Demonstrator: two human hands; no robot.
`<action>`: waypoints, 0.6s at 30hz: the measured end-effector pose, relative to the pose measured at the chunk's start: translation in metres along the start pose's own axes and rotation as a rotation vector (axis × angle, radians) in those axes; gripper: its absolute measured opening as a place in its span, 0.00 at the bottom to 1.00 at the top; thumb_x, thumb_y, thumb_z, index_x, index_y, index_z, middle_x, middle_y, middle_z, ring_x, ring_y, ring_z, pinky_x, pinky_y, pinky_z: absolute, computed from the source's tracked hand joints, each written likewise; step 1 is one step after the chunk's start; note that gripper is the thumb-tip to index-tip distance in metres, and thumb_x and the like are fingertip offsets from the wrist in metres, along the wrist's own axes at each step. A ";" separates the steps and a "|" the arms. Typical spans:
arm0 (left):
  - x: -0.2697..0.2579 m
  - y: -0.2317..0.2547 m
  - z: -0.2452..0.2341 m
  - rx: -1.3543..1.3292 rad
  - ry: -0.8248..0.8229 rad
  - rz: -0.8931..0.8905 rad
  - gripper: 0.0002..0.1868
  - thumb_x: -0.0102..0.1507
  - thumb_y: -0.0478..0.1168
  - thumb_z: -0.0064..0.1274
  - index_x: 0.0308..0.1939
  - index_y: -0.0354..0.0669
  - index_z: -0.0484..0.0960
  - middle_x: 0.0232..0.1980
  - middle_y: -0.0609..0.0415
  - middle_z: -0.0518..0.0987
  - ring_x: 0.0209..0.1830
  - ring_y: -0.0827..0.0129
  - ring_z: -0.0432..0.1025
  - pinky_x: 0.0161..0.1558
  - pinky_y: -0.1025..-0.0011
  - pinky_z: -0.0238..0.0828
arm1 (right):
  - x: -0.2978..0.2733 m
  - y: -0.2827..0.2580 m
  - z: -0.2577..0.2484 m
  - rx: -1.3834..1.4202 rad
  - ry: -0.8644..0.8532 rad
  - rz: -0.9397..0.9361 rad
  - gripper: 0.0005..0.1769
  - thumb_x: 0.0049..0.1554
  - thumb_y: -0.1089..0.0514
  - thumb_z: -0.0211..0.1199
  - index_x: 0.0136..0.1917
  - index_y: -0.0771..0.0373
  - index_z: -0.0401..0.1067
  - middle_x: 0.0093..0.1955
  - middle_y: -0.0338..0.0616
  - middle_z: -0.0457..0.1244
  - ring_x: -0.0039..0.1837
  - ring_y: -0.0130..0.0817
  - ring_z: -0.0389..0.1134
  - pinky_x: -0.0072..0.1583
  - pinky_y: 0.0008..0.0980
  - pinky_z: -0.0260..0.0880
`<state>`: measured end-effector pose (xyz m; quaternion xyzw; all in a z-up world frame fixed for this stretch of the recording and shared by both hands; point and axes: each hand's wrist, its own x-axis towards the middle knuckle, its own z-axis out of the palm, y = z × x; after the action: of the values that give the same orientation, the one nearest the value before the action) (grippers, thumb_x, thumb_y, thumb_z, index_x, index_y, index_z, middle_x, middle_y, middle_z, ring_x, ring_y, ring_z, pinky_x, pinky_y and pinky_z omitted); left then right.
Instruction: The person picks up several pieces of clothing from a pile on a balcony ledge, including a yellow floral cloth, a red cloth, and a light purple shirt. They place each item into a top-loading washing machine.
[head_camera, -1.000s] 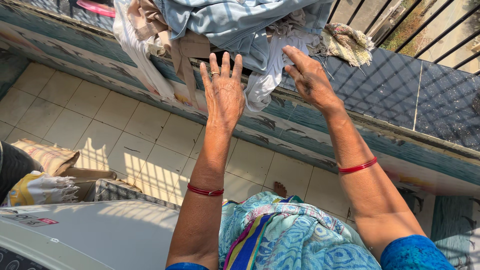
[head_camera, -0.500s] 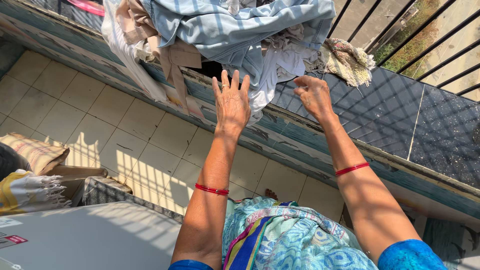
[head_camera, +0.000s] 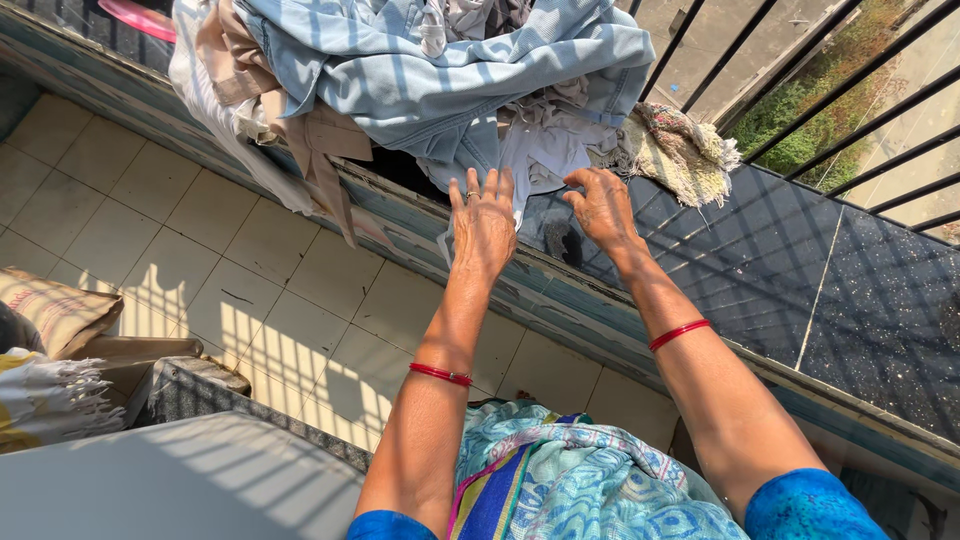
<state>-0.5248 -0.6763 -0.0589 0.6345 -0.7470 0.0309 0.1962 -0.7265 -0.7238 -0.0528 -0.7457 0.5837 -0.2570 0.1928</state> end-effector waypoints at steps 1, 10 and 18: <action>0.000 0.002 0.007 -0.017 -0.003 -0.007 0.36 0.57 0.34 0.54 0.71 0.37 0.66 0.68 0.42 0.72 0.73 0.38 0.60 0.71 0.38 0.48 | 0.002 0.004 0.005 -0.018 0.002 -0.028 0.15 0.54 0.61 0.69 0.55 0.64 0.78 0.56 0.51 0.70 0.62 0.48 0.68 0.64 0.43 0.66; -0.002 0.004 0.039 0.093 -0.197 -0.006 0.39 0.57 0.39 0.58 0.71 0.38 0.63 0.68 0.42 0.70 0.73 0.39 0.60 0.69 0.38 0.52 | 0.016 0.036 0.036 -0.166 0.026 -0.132 0.18 0.52 0.63 0.71 0.56 0.65 0.77 0.56 0.50 0.68 0.61 0.49 0.66 0.62 0.44 0.68; -0.005 0.004 0.060 0.001 -0.134 -0.026 0.32 0.60 0.33 0.52 0.69 0.39 0.67 0.68 0.38 0.70 0.72 0.35 0.59 0.70 0.35 0.48 | 0.028 0.026 0.049 -0.153 0.109 -0.188 0.17 0.49 0.66 0.72 0.53 0.65 0.77 0.54 0.47 0.68 0.59 0.48 0.67 0.58 0.45 0.71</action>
<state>-0.5431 -0.6883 -0.1147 0.6448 -0.7502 -0.0137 0.1457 -0.7116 -0.7575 -0.1031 -0.7947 0.5386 -0.2689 0.0782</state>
